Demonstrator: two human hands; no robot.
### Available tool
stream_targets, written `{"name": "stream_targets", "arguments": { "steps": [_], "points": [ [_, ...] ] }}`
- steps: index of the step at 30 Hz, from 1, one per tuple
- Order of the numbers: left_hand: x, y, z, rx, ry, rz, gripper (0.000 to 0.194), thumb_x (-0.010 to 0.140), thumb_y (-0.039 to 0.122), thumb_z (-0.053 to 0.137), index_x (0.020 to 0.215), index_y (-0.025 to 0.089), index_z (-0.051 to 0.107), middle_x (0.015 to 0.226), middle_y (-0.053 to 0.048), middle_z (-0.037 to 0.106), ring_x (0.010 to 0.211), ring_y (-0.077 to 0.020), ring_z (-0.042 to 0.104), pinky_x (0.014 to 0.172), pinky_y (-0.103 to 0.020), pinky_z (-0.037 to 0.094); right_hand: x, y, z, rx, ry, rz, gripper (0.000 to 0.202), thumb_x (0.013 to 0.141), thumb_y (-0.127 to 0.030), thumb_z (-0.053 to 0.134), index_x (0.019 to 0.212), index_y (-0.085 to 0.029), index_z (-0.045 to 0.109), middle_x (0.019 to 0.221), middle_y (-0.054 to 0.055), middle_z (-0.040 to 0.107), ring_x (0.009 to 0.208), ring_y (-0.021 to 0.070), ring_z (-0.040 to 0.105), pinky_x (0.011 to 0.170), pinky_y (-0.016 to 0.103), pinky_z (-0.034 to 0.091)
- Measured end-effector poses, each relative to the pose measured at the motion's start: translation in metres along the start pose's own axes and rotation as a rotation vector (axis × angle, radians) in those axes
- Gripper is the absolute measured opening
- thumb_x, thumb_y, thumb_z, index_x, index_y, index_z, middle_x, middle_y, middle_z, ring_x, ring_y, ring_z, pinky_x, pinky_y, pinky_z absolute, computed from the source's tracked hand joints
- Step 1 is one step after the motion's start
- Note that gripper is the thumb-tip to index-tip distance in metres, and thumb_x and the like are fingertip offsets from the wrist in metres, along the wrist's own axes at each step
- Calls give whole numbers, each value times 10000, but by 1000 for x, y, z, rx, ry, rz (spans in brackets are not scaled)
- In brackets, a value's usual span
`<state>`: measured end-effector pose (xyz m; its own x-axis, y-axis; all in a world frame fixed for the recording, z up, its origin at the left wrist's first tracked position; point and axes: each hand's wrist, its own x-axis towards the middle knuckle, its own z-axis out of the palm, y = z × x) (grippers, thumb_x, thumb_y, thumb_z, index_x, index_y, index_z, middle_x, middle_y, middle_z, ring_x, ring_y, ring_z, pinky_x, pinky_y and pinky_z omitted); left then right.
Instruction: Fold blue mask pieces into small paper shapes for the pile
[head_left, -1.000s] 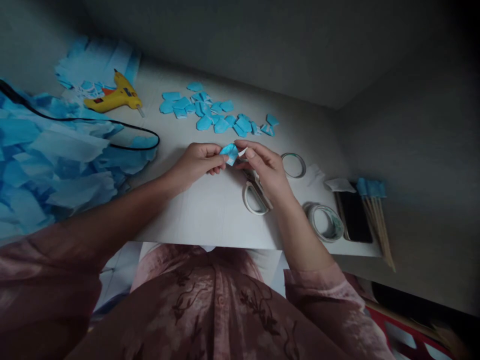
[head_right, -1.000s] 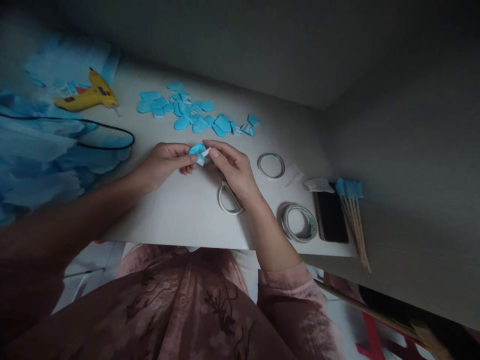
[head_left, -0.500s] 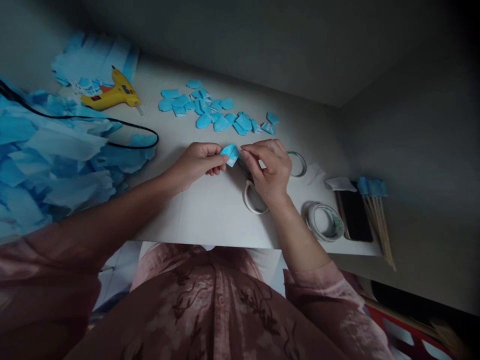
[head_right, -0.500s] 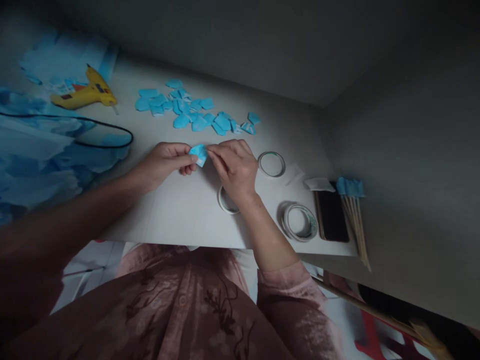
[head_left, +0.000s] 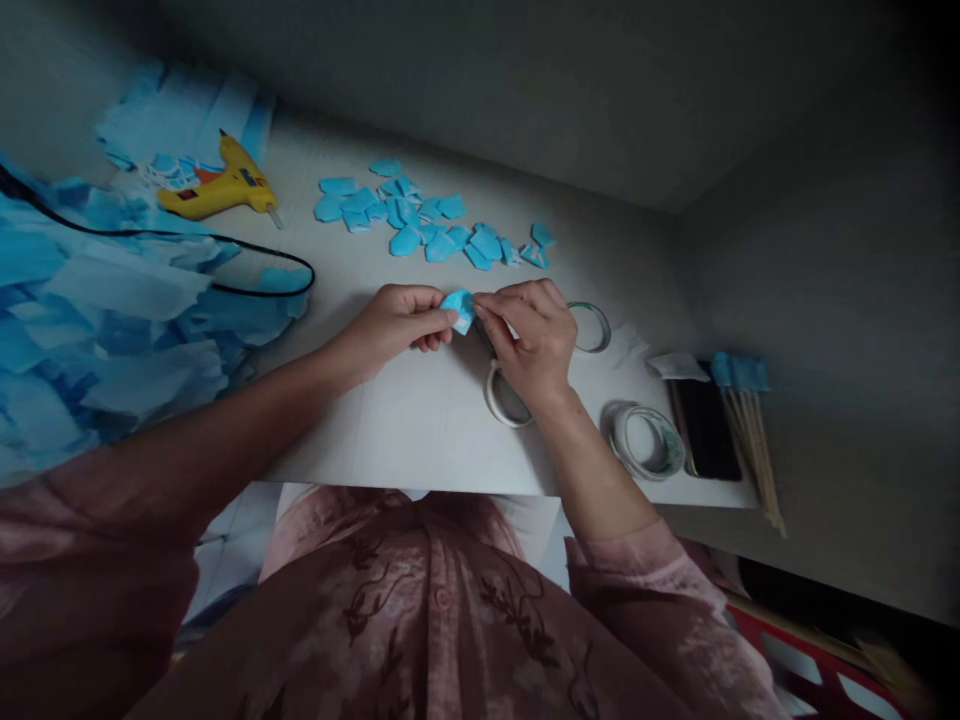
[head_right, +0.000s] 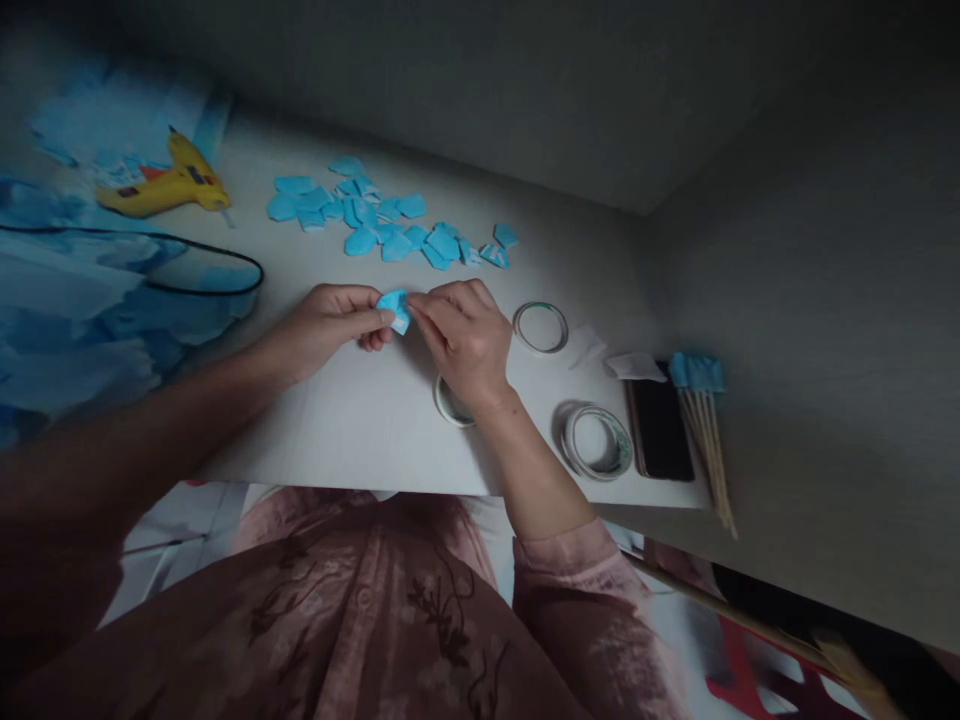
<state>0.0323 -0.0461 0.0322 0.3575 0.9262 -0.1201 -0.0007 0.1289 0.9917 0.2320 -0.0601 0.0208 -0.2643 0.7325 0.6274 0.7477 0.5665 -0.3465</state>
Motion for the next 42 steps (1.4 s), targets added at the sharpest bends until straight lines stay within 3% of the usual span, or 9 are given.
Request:
{"name": "stream_targets", "arguments": {
  "steps": [11,16,23,27,32,38,42],
  "points": [
    [3,-4,-4,-89,-28,-32,195,815,265,759,669,154,693,650,-30,670,581,-100,559,590,-257,416,1,-1,2,34,-22,-18,335,1062,-421,545,1019,-247,828,885,66,764,890,202,675,832,362,516],
    [3,-5,-3,-112,-22,-22,199,808,262,760,651,152,703,650,-36,674,587,-102,556,596,-267,408,2,1,0,83,-40,-93,312,1065,-365,547,1013,-220,817,879,66,775,876,195,681,837,358,518],
    [6,-8,-4,-152,14,-27,195,797,281,771,663,155,703,666,-43,687,584,-102,547,588,-269,412,3,-1,-5,165,-98,-134,316,1059,-353,536,1119,-200,806,966,80,786,937,204,685,885,370,524],
    [7,-9,-6,-109,7,-6,218,812,302,764,673,151,691,659,-35,674,583,-99,557,579,-255,411,4,-3,-4,332,-95,35,378,1080,-417,481,1118,-216,799,927,54,767,926,190,690,913,371,540],
    [3,-3,-3,23,-9,24,244,865,284,715,671,150,653,645,-7,645,577,-79,537,579,-224,416,4,3,0,658,-92,382,501,1023,-635,510,1343,-285,670,1000,26,736,924,179,693,797,329,596],
    [1,-1,0,70,-7,65,237,884,250,671,673,154,623,637,6,628,580,-74,525,582,-212,423,3,3,6,755,-223,410,635,881,-653,724,1395,-294,626,981,18,690,871,171,637,736,308,578],
    [2,-4,-1,83,-38,87,221,863,267,688,686,156,616,636,15,620,578,-71,525,580,-207,426,3,2,9,705,-219,396,628,889,-619,727,1411,-288,613,945,10,672,799,160,590,715,311,560]
  ]
}}
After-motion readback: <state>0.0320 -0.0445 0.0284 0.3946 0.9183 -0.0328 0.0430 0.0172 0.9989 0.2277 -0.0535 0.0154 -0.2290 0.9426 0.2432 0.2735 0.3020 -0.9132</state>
